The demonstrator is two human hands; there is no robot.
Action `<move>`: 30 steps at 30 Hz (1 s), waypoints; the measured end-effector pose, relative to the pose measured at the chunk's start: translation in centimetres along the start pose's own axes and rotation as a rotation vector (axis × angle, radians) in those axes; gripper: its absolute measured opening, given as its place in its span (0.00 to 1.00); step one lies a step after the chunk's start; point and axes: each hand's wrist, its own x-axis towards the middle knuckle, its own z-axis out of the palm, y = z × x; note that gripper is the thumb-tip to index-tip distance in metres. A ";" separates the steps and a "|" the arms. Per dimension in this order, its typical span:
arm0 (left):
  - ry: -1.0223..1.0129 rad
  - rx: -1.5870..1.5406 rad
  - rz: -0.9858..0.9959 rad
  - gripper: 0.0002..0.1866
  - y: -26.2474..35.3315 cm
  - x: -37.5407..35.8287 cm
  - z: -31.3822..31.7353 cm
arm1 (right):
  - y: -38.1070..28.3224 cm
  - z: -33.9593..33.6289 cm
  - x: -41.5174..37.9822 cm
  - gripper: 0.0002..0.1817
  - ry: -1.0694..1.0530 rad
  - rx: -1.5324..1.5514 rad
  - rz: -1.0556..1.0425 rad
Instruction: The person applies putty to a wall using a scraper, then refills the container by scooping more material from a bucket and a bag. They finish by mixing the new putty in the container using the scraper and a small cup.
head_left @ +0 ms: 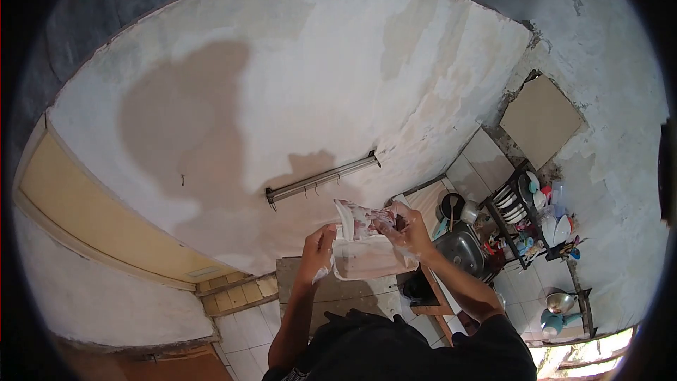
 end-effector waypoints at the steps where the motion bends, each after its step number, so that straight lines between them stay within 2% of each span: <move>1: 0.012 -0.031 -0.016 0.19 0.2 0.0 0.1 | 0.4 0.2 0.1 0.07 0.006 0.000 0.000; 4: -0.018 0.047 -0.094 0.19 -1.1 -0.1 0.1 | 0.9 0.3 0.0 0.12 0.037 0.180 0.067; 7: -0.017 0.003 -0.017 0.20 -2.1 0.1 0.3 | -1.2 -1.1 0.2 0.12 0.026 0.211 0.106; 9: -0.010 -0.057 -0.030 0.20 -1.9 0.3 0.4 | -1.5 -2.4 0.8 0.08 0.099 0.564 0.041; 10: 0.022 -0.117 -0.053 0.20 -1.9 0.6 0.0 | -1.5 -3.3 1.3 0.08 0.127 0.561 0.034; 12: -0.061 -0.175 -0.025 0.20 -3.0 2.1 -1.3 | -1.4 -5.5 2.5 0.09 0.213 0.658 0.003; 14: 0.064 -0.137 -0.026 0.21 -2.3 2.7 -2.2 | 0.9 -6.8 4.3 0.11 0.323 0.632 0.046; 16: 0.066 -0.114 -0.053 0.21 -2.8 4.0 -3.3 | 5.1 -7.9 7.2 0.09 0.551 0.708 0.002; 17: 0.102 -0.148 -0.053 0.21 -1.6 4.2 -3.2 | 7.3 -8.4 9.0 0.07 0.684 0.598 -0.032; 18: 0.139 -0.180 -0.053 0.21 -0.6 4.5 -3.2 | 8.7 -8.9 10.6 0.07 0.699 0.605 -0.041; 20: 0.120 -0.146 -0.033 0.21 0.3 5.4 -3.6 | 11.5 -10.1 13.8 0.05 0.990 0.378 -0.007; 21: 0.139 -0.115 -0.036 0.21 1.1 5.7 -3.5 | 14.7 -10.5 16.0 0.05 1.004 0.386 -0.013; 22: 0.159 -0.084 -0.037 0.22 1.4 6.2 -3.6 | 18.6 -10.8 18.6 0.05 1.124 0.224 0.020; 23: 0.151 -0.074 -0.022 0.22 0.2 6.8 -4.4 | 20.9 -11.1 20.6 0.08 1.239 0.061 0.053; 25: 0.096 0.037 0.221 0.21 -3.8 7.4 -7.0 | 21.4 -10.8 23.9 0.10 1.331 0.073 0.075; 26: 0.086 0.055 0.236 0.21 -5.0 7.6 -8.1 | 21.8 -10.2 25.7 0.13 1.405 0.071 0.111; 27: -0.005 0.055 0.386 0.38 -6.2 7.7 -9.1 | 23.7 -9.1 28.2 0.12 1.463 0.120 0.002; 28: -0.101 0.055 0.527 0.59 -6.5 8.1 -9.5 | 23.1 -7.8 28.9 0.10 1.390 0.023 0.006; 29: -0.112 0.077 0.525 0.59 -6.2 8.3 -9.2 | 22.9 -5.9 30.1 0.08 1.417 -0.082 -0.088; 30: -0.008 0.024 0.371 0.52 -5.6 8.0 -8.6 | 22.6 -4.2 31.0 0.06 1.440 -0.191 -0.181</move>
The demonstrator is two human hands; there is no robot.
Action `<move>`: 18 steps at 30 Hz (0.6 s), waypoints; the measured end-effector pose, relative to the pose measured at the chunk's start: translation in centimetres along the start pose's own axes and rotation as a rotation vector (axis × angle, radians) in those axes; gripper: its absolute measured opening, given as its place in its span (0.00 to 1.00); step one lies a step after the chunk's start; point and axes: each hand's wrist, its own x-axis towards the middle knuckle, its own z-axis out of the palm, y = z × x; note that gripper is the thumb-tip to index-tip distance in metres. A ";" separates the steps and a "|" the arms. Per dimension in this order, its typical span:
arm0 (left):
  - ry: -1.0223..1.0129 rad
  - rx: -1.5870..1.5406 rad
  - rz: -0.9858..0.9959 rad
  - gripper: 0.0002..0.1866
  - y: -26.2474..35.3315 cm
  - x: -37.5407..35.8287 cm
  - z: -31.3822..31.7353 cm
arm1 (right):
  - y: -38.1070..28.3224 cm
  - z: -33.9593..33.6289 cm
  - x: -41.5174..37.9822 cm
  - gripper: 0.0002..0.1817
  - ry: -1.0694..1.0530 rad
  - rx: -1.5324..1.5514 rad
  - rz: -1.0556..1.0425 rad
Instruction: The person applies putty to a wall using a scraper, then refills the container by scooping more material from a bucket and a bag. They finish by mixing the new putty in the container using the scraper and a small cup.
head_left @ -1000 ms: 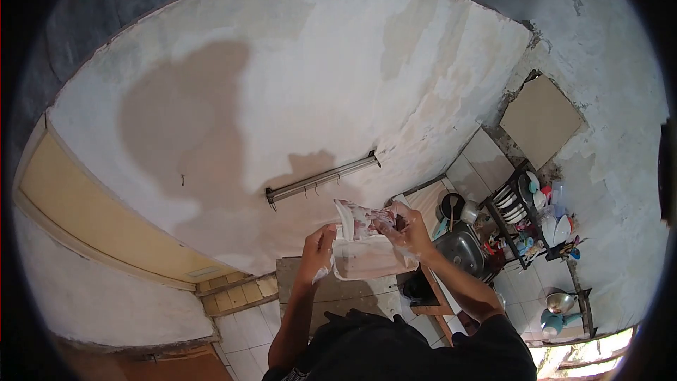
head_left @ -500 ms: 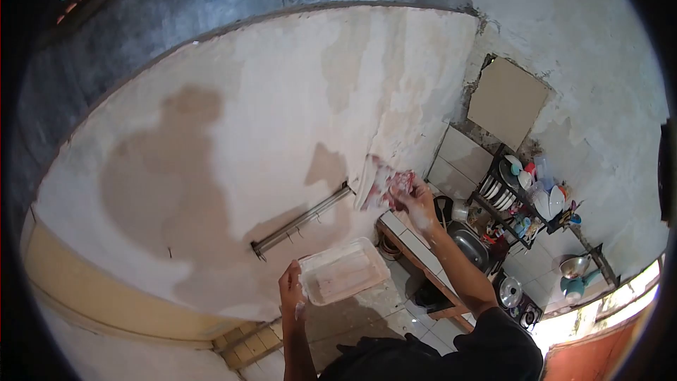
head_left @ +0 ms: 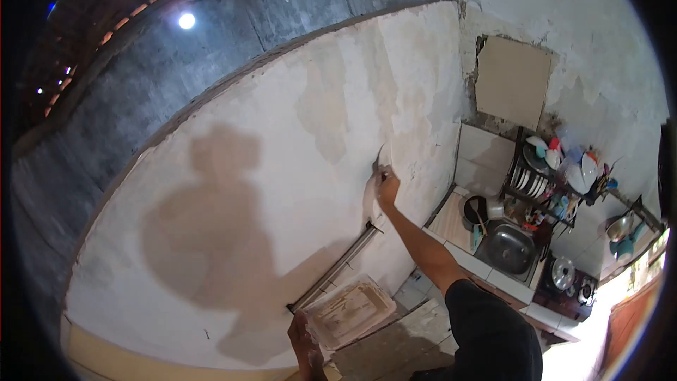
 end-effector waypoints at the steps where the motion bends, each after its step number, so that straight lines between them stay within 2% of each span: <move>1: 0.111 -0.037 -0.158 0.45 0.3 0.3 0.3 | -0.4 0.0 -1.5 0.05 -0.075 -0.012 0.077; 2: 0.099 -0.027 -0.167 0.45 0.0 0.9 0.2 | -0.9 -1.0 -2.8 0.04 -0.153 -0.027 0.153; 3: 0.156 -0.101 -0.321 0.33 -0.6 1.7 0.2 | -0.8 -2.1 -3.6 0.05 -0.214 0.128 0.195; 4: 0.214 -0.179 -0.474 0.21 -1.2 2.6 0.4 | -0.5 -3.8 -3.5 0.05 -0.208 0.118 0.200; 6: 0.220 -0.155 -0.530 0.21 -2.0 4.0 1.4 | 1.2 -7.2 -2.6 0.02 -0.417 0.061 0.326; 7: 0.238 -0.131 -0.578 0.21 -2.3 4.6 2.1 | 2.6 -7.0 -1.9 0.03 -0.269 0.282 0.304; 8: 0.234 -0.136 -0.585 0.21 -1.8 5.0 3.0 | 5.0 -6.8 -0.8 0.05 -0.196 0.192 0.179; 10: 0.147 -0.136 -0.527 0.19 0.0 5.8 5.3 | 4.4 -7.6 3.1 0.03 -0.133 -0.022 0.361; 11: 0.138 -0.136 -0.530 0.19 0.3 5.9 6.4 | 5.5 -6.8 4.2 0.03 -0.126 -0.027 0.361; 13: 0.243 -0.225 -0.378 0.13 0.5 5.9 8.3 | 8.2 -4.5 4.8 0.04 -0.057 0.207 0.275; 14: 0.240 -0.221 -0.373 0.13 0.1 6.3 7.9 | 7.7 -4.1 4.7 0.04 -0.053 0.212 0.277; 16: -0.041 -0.221 -0.428 0.16 -0.7 7.2 6.7 | 6.0 -3.5 3.2 0.07 -0.134 0.015 0.284; 17: -0.041 -0.217 -0.433 0.16 -0.8 7.1 6.8 | 5.3 -3.6 2.2 0.11 -0.152 0.007 0.244; 18: 0.011 -0.236 -0.475 0.15 -0.5 7.5 7.8 | 3.8 -4.6 1.3 0.11 -0.275 -0.096 0.284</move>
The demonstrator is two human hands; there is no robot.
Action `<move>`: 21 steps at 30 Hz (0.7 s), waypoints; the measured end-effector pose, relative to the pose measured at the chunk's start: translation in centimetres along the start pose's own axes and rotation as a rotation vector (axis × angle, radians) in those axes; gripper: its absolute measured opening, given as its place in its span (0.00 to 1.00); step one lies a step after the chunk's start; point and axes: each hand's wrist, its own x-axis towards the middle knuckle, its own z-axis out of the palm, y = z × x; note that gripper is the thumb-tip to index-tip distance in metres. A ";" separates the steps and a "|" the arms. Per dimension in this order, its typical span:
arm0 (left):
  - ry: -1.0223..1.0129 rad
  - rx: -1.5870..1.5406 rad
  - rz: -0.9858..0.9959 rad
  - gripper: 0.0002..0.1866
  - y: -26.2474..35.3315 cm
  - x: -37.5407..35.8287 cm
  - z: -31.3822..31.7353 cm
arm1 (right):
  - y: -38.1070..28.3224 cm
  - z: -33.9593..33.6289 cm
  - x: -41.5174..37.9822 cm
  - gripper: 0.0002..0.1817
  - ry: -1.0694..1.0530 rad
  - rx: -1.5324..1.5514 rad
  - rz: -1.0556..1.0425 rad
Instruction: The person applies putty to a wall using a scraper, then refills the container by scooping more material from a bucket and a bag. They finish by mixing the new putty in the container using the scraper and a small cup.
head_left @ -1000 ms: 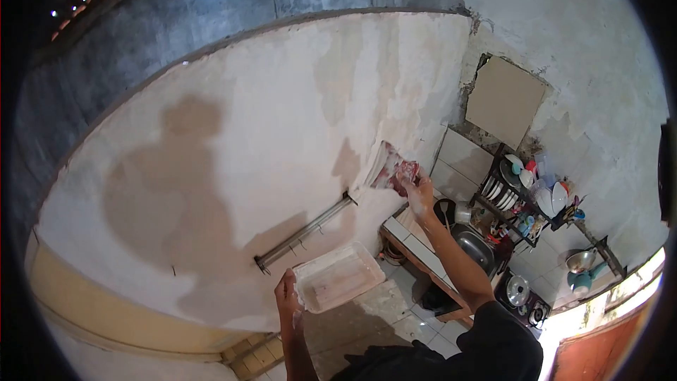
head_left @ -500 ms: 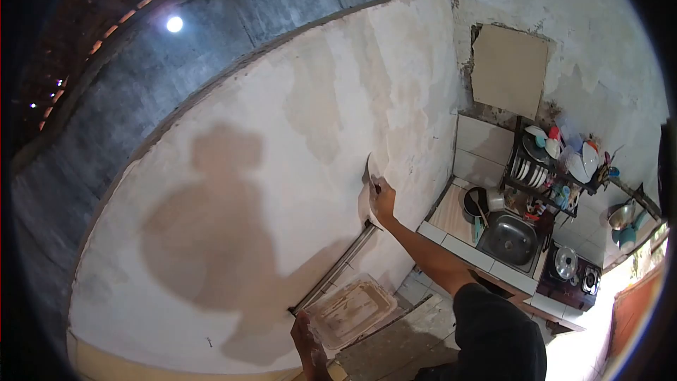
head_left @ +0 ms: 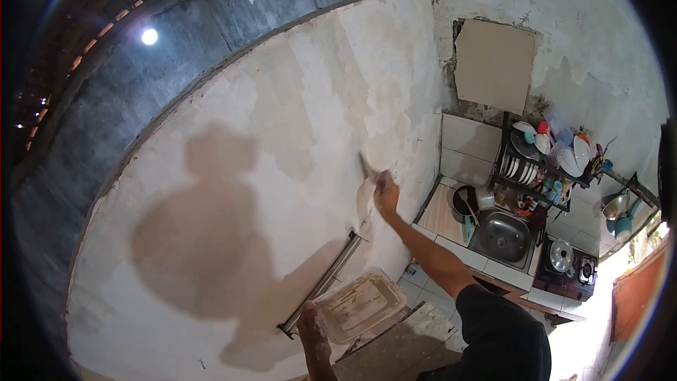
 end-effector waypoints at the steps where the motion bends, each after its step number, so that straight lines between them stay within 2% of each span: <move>1: 0.048 -0.030 -0.041 0.14 0.3 0.1 1.0 | 0.2 -0.1 -1.3 0.10 -0.029 -0.001 -0.052; 5: 0.079 0.008 -0.096 0.16 1.0 0.0 3.3 | 0.1 -1.6 -3.9 0.07 -0.132 0.152 -0.107; 7: 0.066 0.030 -0.035 0.17 0.4 0.0 2.7 | -0.3 -1.7 -3.8 0.04 -0.018 0.122 0.003; 8: 0.075 0.034 -0.032 0.17 0.9 -0.4 2.8 | 0.1 -0.8 -3.3 0.03 0.121 0.115 0.042; 10: 0.091 0.032 -0.046 0.17 2.1 -1.4 3.4 | 0.7 0.8 -2.7 0.04 0.159 0.148 -0.024; 11: 0.097 0.037 -0.039 0.17 1.5 -1.8 2.7 | 0.9 1.8 -3.4 0.04 0.079 0.089 -0.030; 13: 0.162 0.090 0.133 0.16 -0.2 -2.4 0.8 | 0.6 2.9 -5.2 0.04 -0.056 0.016 0.003; 14: 0.165 0.092 0.138 0.16 0.0 -2.3 0.6 | 0.8 3.1 -6.2 0.04 -0.058 0.022 0.003; 16: 0.155 -0.024 -0.022 0.16 0.4 -2.1 0.2 | 2.2 2.5 -8.0 0.05 -0.106 0.223 -0.102; 18: 0.138 -0.007 0.034 0.16 -0.9 -2.0 -0.9 | 3.7 0.4 -7.4 0.05 -0.181 0.191 -0.036; 19: 0.126 0.011 0.094 0.17 -1.6 -1.9 -1.5 | 4.5 0.2 -6.3 0.05 -0.069 0.188 -0.004; 21: 0.131 0.000 0.056 0.17 -1.0 -2.2 -1.4 | 5.8 -0.1 -3.5 0.02 0.159 0.206 0.080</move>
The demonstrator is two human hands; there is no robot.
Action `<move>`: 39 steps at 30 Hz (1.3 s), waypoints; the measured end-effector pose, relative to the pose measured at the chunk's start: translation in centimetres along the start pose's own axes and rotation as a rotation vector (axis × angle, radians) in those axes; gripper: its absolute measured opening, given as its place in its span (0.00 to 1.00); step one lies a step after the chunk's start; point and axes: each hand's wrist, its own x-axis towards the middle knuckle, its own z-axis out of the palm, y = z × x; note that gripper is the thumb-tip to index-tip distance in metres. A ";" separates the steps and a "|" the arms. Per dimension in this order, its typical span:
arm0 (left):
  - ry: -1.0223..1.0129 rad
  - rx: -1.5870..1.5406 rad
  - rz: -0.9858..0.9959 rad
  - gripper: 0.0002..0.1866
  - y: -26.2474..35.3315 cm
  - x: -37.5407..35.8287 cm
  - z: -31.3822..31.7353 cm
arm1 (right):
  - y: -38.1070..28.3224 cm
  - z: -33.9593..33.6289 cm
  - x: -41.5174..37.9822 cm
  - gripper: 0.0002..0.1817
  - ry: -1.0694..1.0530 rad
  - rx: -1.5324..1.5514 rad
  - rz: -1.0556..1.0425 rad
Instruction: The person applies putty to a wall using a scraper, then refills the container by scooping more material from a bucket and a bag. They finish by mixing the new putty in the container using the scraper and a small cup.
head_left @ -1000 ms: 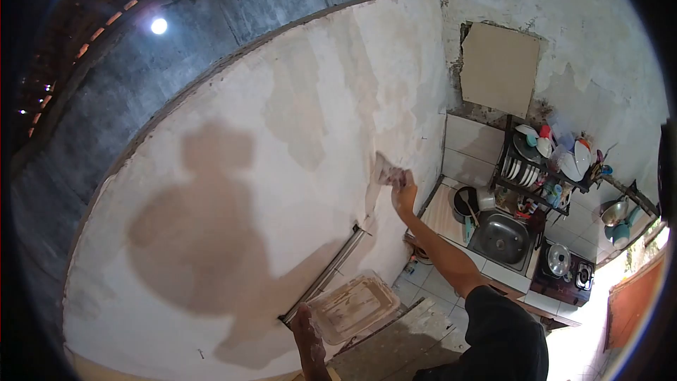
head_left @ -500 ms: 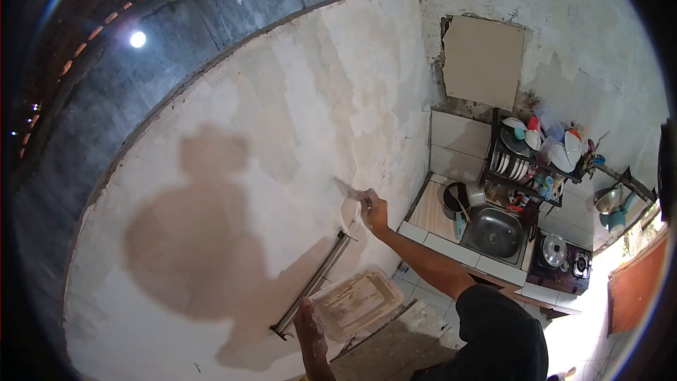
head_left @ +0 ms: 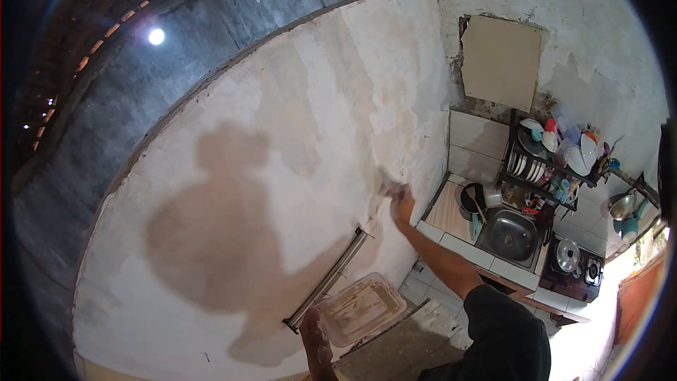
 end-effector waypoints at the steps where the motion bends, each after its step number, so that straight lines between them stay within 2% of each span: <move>1: 0.005 -0.006 -0.044 0.17 0.3 -0.3 -0.2 | 0.1 0.4 1.7 0.03 0.121 0.019 0.043; 2: 0.014 -0.004 -0.043 0.17 0.2 -0.5 -0.8 | -0.3 0.9 2.5 0.03 0.113 0.021 0.048; 4: -0.042 0.125 -0.021 0.45 -1.1 -0.2 -2.5 | -1.2 1.4 3.5 0.03 0.058 -0.139 -0.007; 5: -0.042 0.126 -0.013 0.45 -2.5 0.4 -3.5 | -1.6 1.8 3.2 0.03 0.060 -0.132 -0.009; 7: -0.073 -0.066 0.141 0.20 -5.4 1.2 -5.4 | -2.1 2.0 1.1 0.04 -0.049 -0.173 0.049; 8: -0.081 -0.072 0.141 0.20 -4.5 1.3 -4.4 | -2.1 1.8 0.0 0.04 -0.112 -0.211 0.038; 10: -0.303 -0.049 0.209 0.18 -1.5 1.1 -2.1 | -3.1 0.6 -1.8 0.05 -0.185 -0.156 -0.008; 11: -0.311 -0.053 0.204 0.18 -2.3 1.3 -2.0 | -3.2 0.0 -2.1 0.05 -0.239 -0.174 0.001; 13: 0.025 -0.062 0.004 0.14 -2.8 1.4 -0.9 | -2.9 -0.9 -2.3 0.05 -0.240 -0.142 0.007; 15: -0.043 -0.026 0.043 0.14 -0.6 0.3 0.3 | -2.4 -0.8 -2.1 0.05 -0.256 -0.095 0.013; 17: -0.098 0.016 0.082 0.14 0.7 -0.6 0.3 | -1.5 0.1 -2.0 0.05 -0.029 -0.165 0.138; 19: -0.231 -0.032 0.230 0.17 0.0 -0.8 -1.2 | -0.9 1.6 -3.1 0.06 -0.024 -0.048 0.060; 20: -0.227 -0.028 0.238 0.17 -0.7 -0.7 -1.9 | -1.0 2.3 -4.4 0.05 -0.155 -0.142 0.079; 21: -0.101 0.036 0.230 0.19 -1.3 -0.8 -2.4 | -1.2 2.6 -5.7 0.04 -0.286 -0.236 0.096; 22: 0.025 0.098 0.220 0.20 -1.8 -0.7 -2.9 | -1.3 2.3 -7.0 0.02 -0.363 -0.167 0.098; 23: 0.027 0.097 0.219 0.20 -1.6 -0.6 -3.1 | -0.9 1.9 -8.2 0.02 -0.364 -0.167 0.098; 25: 0.071 0.129 0.143 0.20 -1.4 -0.3 -3.1 | 0.5 0.2 -9.1 0.03 -0.397 0.075 0.007; 26: 0.067 0.125 0.143 0.20 -1.3 -0.1 -3.3 | 0.9 -1.2 -8.6 0.05 -0.430 0.021 0.035; 27: 0.038 0.029 0.039 0.20 -1.1 0.1 -3.7 | 1.7 -1.8 -7.9 0.05 -0.430 0.020 0.032; 28: 0.010 -0.066 -0.065 0.20 -1.1 0.1 -3.9 | 2.6 -2.1 -7.0 0.05 -0.334 -0.071 0.050; 29: 0.014 -0.067 -0.068 0.20 -0.9 -0.2 -3.7 | 3.2 -2.2 -6.2 0.06 -0.238 -0.163 0.071; 31: 0.026 0.002 -0.035 0.18 -0.2 -0.7 -3.4 | 4.5 -0.8 -3.9 0.09 0.027 -0.141 0.105; 34: 0.086 0.005 0.001 0.16 0.7 -1.6 -2.5 | 8.5 2.9 -2.0 0.10 0.082 0.032 0.043; 38: 0.091 0.099 0.112 0.15 0.3 -1.7 -2.9 | 0.6 2.3 -4.7 0.10 -0.026 -0.164 0.160; 39: 0.075 0.060 0.087 0.16 0.2 -1.4 -2.8 | 0.4 2.0 -5.2 0.09 -0.046 -0.141 0.083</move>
